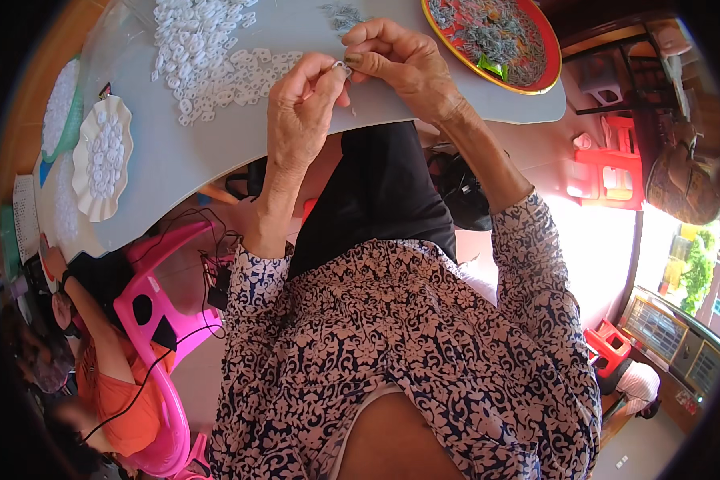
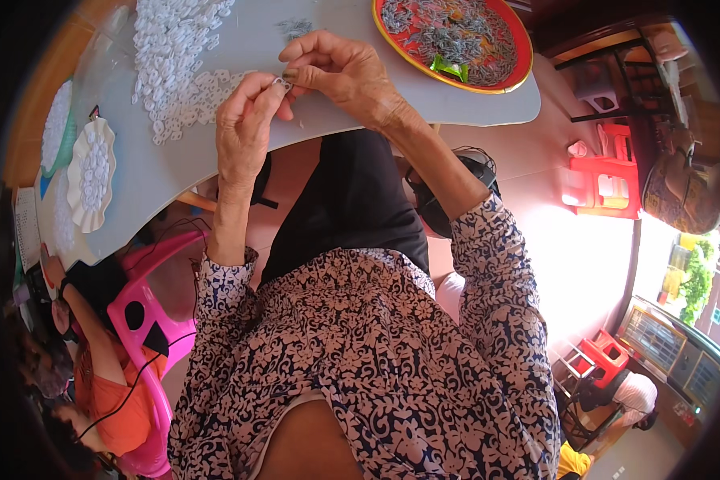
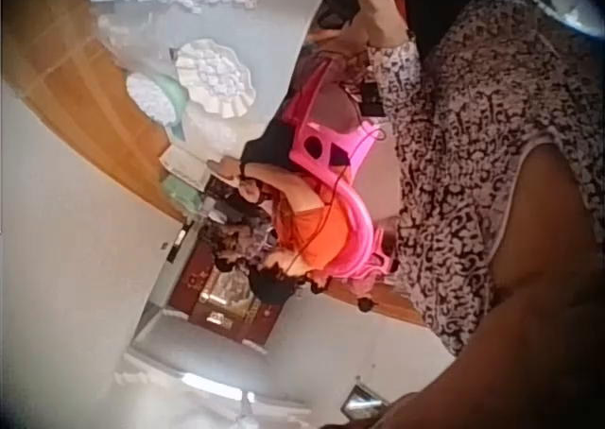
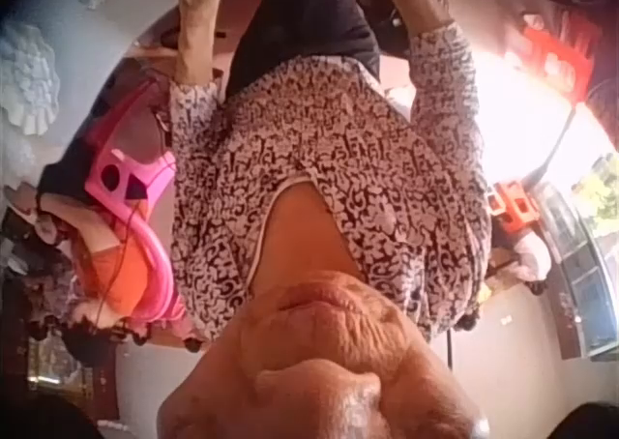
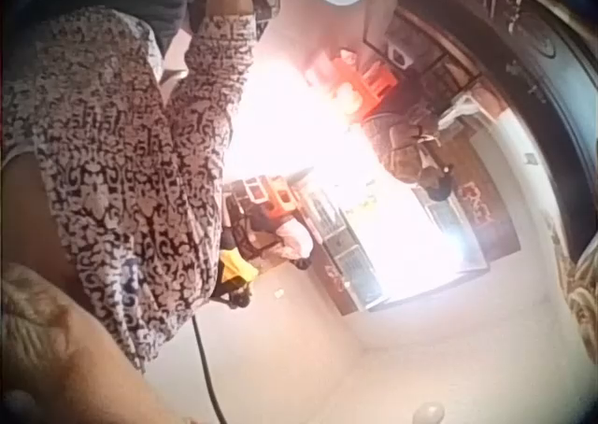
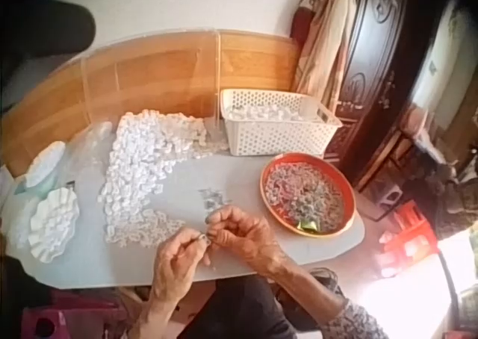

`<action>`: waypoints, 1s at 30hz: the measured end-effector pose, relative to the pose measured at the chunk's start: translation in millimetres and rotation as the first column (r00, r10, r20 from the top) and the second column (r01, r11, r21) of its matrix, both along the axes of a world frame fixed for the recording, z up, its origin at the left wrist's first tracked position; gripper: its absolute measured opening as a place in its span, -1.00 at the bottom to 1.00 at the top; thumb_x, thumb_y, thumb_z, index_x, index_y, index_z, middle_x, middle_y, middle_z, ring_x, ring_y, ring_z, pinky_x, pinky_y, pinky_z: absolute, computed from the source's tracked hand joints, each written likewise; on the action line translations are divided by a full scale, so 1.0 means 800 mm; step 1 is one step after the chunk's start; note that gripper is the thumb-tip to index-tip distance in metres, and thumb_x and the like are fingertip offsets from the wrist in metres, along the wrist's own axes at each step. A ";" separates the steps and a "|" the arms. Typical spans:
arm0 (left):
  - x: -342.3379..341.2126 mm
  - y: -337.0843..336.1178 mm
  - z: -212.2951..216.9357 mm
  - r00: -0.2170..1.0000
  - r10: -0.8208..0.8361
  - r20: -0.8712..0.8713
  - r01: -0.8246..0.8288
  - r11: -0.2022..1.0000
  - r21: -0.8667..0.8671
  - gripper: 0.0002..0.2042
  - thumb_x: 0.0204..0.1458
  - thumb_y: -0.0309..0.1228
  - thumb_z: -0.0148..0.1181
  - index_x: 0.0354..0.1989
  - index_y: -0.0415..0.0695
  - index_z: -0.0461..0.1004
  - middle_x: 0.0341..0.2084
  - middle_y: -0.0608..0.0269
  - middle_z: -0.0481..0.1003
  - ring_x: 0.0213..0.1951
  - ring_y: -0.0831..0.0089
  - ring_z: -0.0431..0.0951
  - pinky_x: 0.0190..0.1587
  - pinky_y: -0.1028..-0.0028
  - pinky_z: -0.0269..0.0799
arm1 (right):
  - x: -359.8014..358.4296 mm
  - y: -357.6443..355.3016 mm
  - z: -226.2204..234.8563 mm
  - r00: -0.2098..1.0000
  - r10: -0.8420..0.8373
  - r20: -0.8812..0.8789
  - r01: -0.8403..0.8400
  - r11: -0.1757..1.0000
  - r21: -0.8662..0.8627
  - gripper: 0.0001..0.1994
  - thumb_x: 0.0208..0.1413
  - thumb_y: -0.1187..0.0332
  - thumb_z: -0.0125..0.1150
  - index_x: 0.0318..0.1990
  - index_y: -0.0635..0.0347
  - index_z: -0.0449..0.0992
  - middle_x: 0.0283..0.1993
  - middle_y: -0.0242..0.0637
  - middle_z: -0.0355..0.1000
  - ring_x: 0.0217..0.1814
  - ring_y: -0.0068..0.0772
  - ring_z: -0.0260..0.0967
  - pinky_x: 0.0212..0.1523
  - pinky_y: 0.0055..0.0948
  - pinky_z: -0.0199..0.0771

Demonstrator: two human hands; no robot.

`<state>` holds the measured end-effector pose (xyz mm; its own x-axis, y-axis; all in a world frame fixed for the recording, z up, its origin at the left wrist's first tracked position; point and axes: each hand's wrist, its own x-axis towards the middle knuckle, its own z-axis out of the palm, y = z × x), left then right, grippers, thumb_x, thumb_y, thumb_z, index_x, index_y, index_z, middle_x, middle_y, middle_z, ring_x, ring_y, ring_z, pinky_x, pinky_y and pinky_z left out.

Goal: Assembling small white plastic components by hand at a table.

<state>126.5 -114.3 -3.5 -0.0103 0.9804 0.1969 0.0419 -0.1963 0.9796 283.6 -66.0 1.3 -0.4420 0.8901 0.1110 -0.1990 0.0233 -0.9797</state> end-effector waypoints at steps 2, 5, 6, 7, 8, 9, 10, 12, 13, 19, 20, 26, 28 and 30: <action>0.001 -0.002 -0.001 1.000 0.005 -0.030 -0.005 1.000 0.006 -0.89 0.07 -0.44 0.05 -0.40 -0.24 0.41 -0.62 0.39 0.40 -0.53 0.67 0.38 -0.45 0.65 0.26 | 0.000 0.000 -0.004 1.000 -0.004 0.005 0.004 0.999 0.035 -0.82 0.07 0.46 0.19 -0.16 0.25 0.46 -0.35 -0.40 0.47 -0.31 -0.63 0.41 -0.23 -0.64 0.45; 0.001 0.001 -0.001 0.998 0.022 -0.054 -0.022 1.000 0.002 -0.88 0.08 -0.43 0.06 -0.39 -0.23 0.41 -0.62 0.40 0.41 -0.54 0.67 0.38 -0.45 0.66 0.26 | 0.001 0.000 -0.004 0.998 -0.019 0.054 0.014 0.997 0.080 -0.85 0.09 0.43 0.18 -0.20 0.26 0.48 -0.38 -0.43 0.46 -0.34 -0.67 0.39 -0.27 -0.67 0.43; -0.001 0.002 -0.004 1.000 0.002 -0.010 -0.002 1.000 0.016 -0.87 0.08 -0.42 0.07 -0.39 -0.23 0.42 -0.62 0.40 0.41 -0.55 0.68 0.36 -0.46 0.67 0.24 | 0.001 0.000 -0.003 0.995 -0.030 0.098 0.021 0.996 0.085 -0.86 0.10 0.41 0.18 -0.23 0.26 0.49 -0.40 -0.44 0.45 -0.37 -0.69 0.37 -0.31 -0.68 0.41; -0.003 0.003 -0.007 0.999 -0.019 0.034 0.018 0.999 0.031 -0.87 0.09 -0.40 0.08 -0.39 -0.22 0.42 -0.63 0.40 0.41 -0.56 0.70 0.35 -0.48 0.68 0.22 | 0.001 0.000 -0.002 0.995 -0.027 0.098 0.018 0.996 0.087 -0.86 0.10 0.41 0.18 -0.23 0.26 0.49 -0.40 -0.44 0.45 -0.37 -0.69 0.37 -0.31 -0.68 0.41; -0.006 0.004 -0.011 0.999 -0.016 0.034 0.015 0.999 0.033 -0.87 0.09 -0.40 0.08 -0.39 -0.22 0.42 -0.63 0.40 0.41 -0.56 0.70 0.35 -0.48 0.68 0.22 | 0.000 0.001 -0.001 0.992 -0.005 0.130 -0.010 0.993 0.115 -0.86 0.10 0.38 0.18 -0.26 0.26 0.50 -0.43 -0.46 0.44 -0.41 -0.71 0.34 -0.35 -0.69 0.37; -0.008 0.005 -0.014 0.997 -0.049 0.060 0.048 0.998 0.027 -0.86 0.09 -0.39 0.08 -0.39 -0.22 0.43 -0.64 0.41 0.41 -0.56 0.72 0.32 -0.49 0.68 0.19 | 0.001 0.001 0.000 0.986 0.014 0.164 -0.038 0.989 0.141 -0.84 0.11 0.34 0.18 -0.28 0.26 0.52 -0.46 -0.47 0.42 -0.44 -0.73 0.30 -0.39 -0.70 0.34; -0.010 0.006 -0.016 0.993 -0.082 0.086 0.080 0.997 0.022 -0.85 0.09 -0.38 0.09 -0.40 -0.21 0.43 -0.65 0.41 0.41 -0.57 0.73 0.30 -0.50 0.69 0.17 | 0.002 0.002 -0.001 0.986 0.015 0.166 -0.039 0.989 0.142 -0.84 0.11 0.34 0.18 -0.28 0.26 0.52 -0.46 -0.47 0.42 -0.44 -0.73 0.30 -0.39 -0.70 0.34; -0.011 0.006 -0.017 0.989 -0.111 0.102 0.110 0.994 0.017 -0.85 0.09 -0.37 0.09 -0.41 -0.21 0.43 -0.65 0.42 0.41 -0.57 0.75 0.28 -0.51 0.69 0.15 | 0.004 0.004 -0.003 0.980 0.029 0.195 -0.056 0.989 0.137 -0.81 0.11 0.29 0.19 -0.32 0.27 0.52 -0.50 -0.48 0.40 -0.47 -0.74 0.26 -0.43 -0.71 0.29; -0.011 0.006 -0.017 0.983 -0.141 0.117 0.141 0.990 0.012 -0.84 0.10 -0.36 0.09 -0.42 -0.21 0.43 -0.66 0.42 0.41 -0.58 0.76 0.26 -0.52 0.70 0.12 | 0.004 0.004 -0.003 0.980 0.028 0.195 -0.055 0.989 0.135 -0.81 0.11 0.29 0.19 -0.32 0.27 0.52 -0.50 -0.48 0.40 -0.47 -0.74 0.26 -0.43 -0.71 0.29; -0.010 0.004 -0.018 0.995 -0.099 0.006 0.099 0.995 0.021 -0.85 0.08 -0.36 0.11 -0.43 -0.18 0.43 -0.67 0.43 0.41 -0.59 0.76 0.27 -0.53 0.69 0.15 | -0.001 -0.001 0.003 0.973 0.004 0.229 -0.054 0.976 0.209 -0.79 0.12 0.27 0.18 -0.36 0.27 0.51 -0.55 -0.51 0.36 -0.50 -0.78 0.21 -0.48 -0.71 0.24; -0.008 0.003 -0.020 0.995 -0.098 0.006 0.098 0.995 0.017 -0.85 0.08 -0.36 0.11 -0.43 -0.18 0.43 -0.67 0.43 0.41 -0.59 0.76 0.27 -0.53 0.69 0.15 | -0.001 -0.003 0.003 0.970 -0.013 0.243 -0.043 0.974 0.223 -0.79 0.12 0.28 0.17 -0.36 0.27 0.51 -0.55 -0.51 0.35 -0.50 -0.79 0.19 -0.49 -0.71 0.23; -0.006 0.004 -0.015 0.998 -0.057 0.014 0.056 0.997 0.047 -0.84 0.08 -0.36 0.11 -0.43 -0.19 0.43 -0.66 0.41 0.42 -0.56 0.72 0.33 -0.51 0.67 0.19 | 0.000 -0.002 0.000 0.973 -0.062 0.223 0.022 0.985 0.174 -0.78 0.14 0.25 0.15 -0.34 0.26 0.50 -0.56 -0.52 0.33 -0.50 -0.77 0.18 -0.49 -0.69 0.22; -0.007 0.001 -0.011 0.998 -0.050 0.031 0.049 0.998 0.044 -0.84 0.09 -0.37 0.10 -0.42 -0.22 0.43 -0.64 0.38 0.42 -0.54 0.69 0.38 -0.47 0.66 0.25 | -0.001 -0.005 0.003 0.979 -0.071 0.192 0.045 0.990 0.136 -0.77 0.14 0.23 0.15 -0.33 0.25 0.50 -0.56 -0.53 0.32 -0.50 -0.78 0.17 -0.50 -0.69 0.21; -0.005 0.001 -0.011 0.997 -0.057 0.058 0.053 0.997 0.054 -0.84 0.09 -0.38 0.09 -0.42 -0.23 0.42 -0.63 0.36 0.43 -0.53 0.68 0.39 -0.45 0.66 0.27 | -0.003 -0.006 0.002 0.975 -0.061 0.215 0.021 0.982 0.185 -0.77 0.13 0.22 0.15 -0.32 0.24 0.50 -0.57 -0.54 0.30 -0.50 -0.78 0.17 -0.50 -0.69 0.20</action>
<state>122.1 -113.4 -12.1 0.0302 0.9682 0.2483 -0.0280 -0.2475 0.9685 281.3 -70.9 2.7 -0.4368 0.8821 0.1763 0.0248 0.2077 -0.9779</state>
